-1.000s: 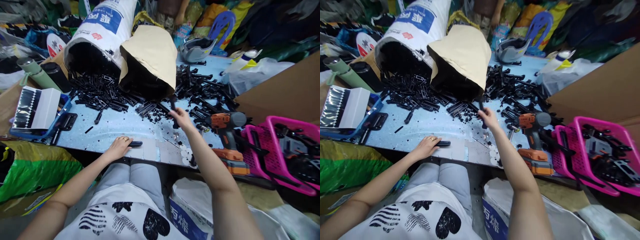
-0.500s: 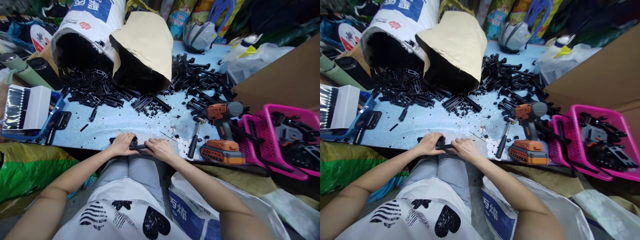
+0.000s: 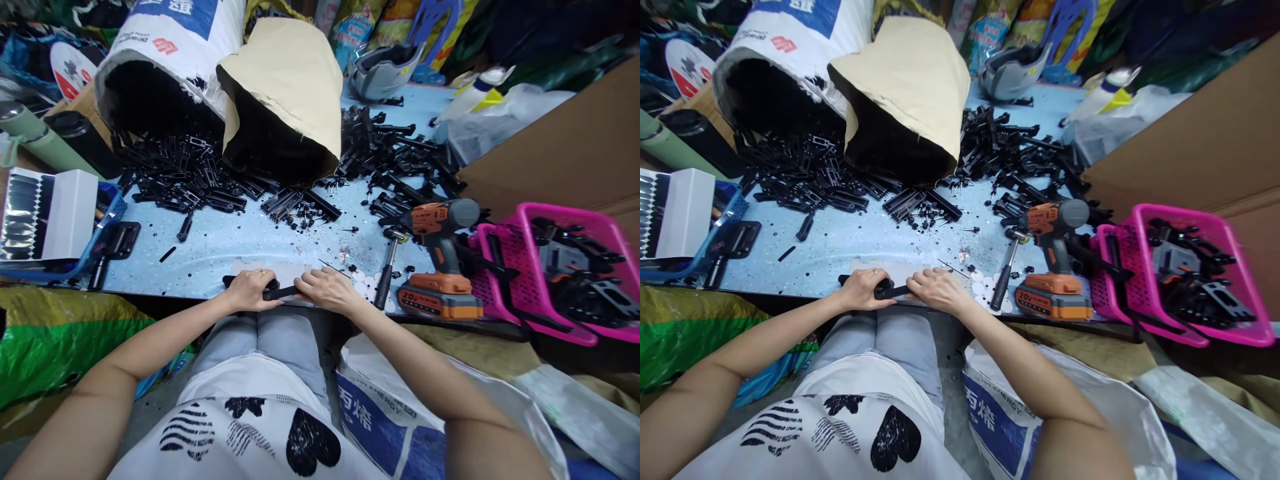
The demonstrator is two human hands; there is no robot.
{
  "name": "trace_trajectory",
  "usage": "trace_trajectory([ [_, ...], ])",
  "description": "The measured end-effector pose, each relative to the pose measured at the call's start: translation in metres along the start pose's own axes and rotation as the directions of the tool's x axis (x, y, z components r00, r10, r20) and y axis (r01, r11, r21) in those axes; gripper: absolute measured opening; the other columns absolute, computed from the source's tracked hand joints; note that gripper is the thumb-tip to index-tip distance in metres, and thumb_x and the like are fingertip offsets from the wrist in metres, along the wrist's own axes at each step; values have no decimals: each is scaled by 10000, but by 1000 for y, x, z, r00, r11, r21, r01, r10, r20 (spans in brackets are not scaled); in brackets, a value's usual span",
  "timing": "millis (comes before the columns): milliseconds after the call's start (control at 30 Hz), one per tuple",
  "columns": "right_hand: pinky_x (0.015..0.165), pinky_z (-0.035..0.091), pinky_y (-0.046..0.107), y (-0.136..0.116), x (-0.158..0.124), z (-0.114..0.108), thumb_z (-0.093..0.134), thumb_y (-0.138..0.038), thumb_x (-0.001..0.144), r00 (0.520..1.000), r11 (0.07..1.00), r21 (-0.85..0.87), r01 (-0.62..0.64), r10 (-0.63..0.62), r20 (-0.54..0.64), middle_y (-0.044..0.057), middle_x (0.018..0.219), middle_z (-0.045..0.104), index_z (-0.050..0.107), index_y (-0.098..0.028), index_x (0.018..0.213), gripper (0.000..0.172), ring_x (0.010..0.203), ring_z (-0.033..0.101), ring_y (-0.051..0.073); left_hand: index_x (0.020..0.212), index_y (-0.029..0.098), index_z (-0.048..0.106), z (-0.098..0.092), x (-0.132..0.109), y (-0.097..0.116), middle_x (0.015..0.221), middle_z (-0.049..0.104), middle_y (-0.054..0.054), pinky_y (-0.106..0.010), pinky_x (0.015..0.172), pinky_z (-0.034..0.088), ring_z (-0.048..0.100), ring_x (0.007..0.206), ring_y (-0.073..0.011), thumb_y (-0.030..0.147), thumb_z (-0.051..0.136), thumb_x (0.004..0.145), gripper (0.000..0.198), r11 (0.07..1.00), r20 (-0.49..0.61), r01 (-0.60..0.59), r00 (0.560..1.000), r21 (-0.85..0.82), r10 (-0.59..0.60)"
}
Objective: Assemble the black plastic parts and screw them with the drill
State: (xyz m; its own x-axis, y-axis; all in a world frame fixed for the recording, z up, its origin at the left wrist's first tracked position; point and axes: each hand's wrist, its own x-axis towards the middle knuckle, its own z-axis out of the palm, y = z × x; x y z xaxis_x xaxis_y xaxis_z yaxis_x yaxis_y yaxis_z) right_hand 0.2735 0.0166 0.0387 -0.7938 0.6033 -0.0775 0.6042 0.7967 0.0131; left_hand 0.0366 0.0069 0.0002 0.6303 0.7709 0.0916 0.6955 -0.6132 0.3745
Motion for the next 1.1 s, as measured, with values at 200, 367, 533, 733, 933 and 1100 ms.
trace_trajectory([
  [200,702,360,276,12,-26,49,386,-495,935,989,982,169,-79,99,-113,83,896,617,617,-167,961,402,831,559,170,1221,182,479,-3,83,-11,1127,591,-100,-320,781,421,547,1018,-224,361,405,925,353,996,37,-57,998,72,54],
  [367,747,393,292,12,-39,53,421,-531,908,985,963,228,-141,160,-68,90,900,626,628,-176,998,420,875,562,188,977,120,624,3,170,-48,976,619,-145,-409,816,357,512,996,-271,40,352,862,306,944,-11,-20,1000,328,25],
  [533,793,409,307,55,-11,37,369,-382,955,902,889,237,-391,422,-97,115,1032,619,608,-168,1085,345,964,542,214,875,99,634,7,167,-49,923,633,-161,-397,801,356,518,966,-261,36,382,855,260,940,-24,-62,997,335,75],
  [733,808,408,308,133,71,40,323,-143,917,702,704,125,-699,709,-67,131,1169,554,530,-174,1205,356,1071,480,236,1051,148,602,-16,95,-35,964,654,-109,-359,781,394,561,946,-238,127,421,895,241,974,-295,128,953,186,-69],
  [933,825,399,317,146,97,47,375,-163,893,670,668,77,-740,743,1,175,1108,587,594,-100,1069,288,1047,497,243,1029,164,602,-43,7,-53,977,673,-85,-354,828,435,596,933,-219,238,437,921,211,963,-503,270,830,-19,-243],
  [1100,806,420,325,130,79,36,491,-248,854,655,651,98,-753,756,4,156,1002,633,618,-94,1030,266,940,563,234,995,173,614,-33,-27,-46,958,676,-72,-320,828,462,611,915,-191,221,449,908,193,960,-431,250,857,-129,-281],
])
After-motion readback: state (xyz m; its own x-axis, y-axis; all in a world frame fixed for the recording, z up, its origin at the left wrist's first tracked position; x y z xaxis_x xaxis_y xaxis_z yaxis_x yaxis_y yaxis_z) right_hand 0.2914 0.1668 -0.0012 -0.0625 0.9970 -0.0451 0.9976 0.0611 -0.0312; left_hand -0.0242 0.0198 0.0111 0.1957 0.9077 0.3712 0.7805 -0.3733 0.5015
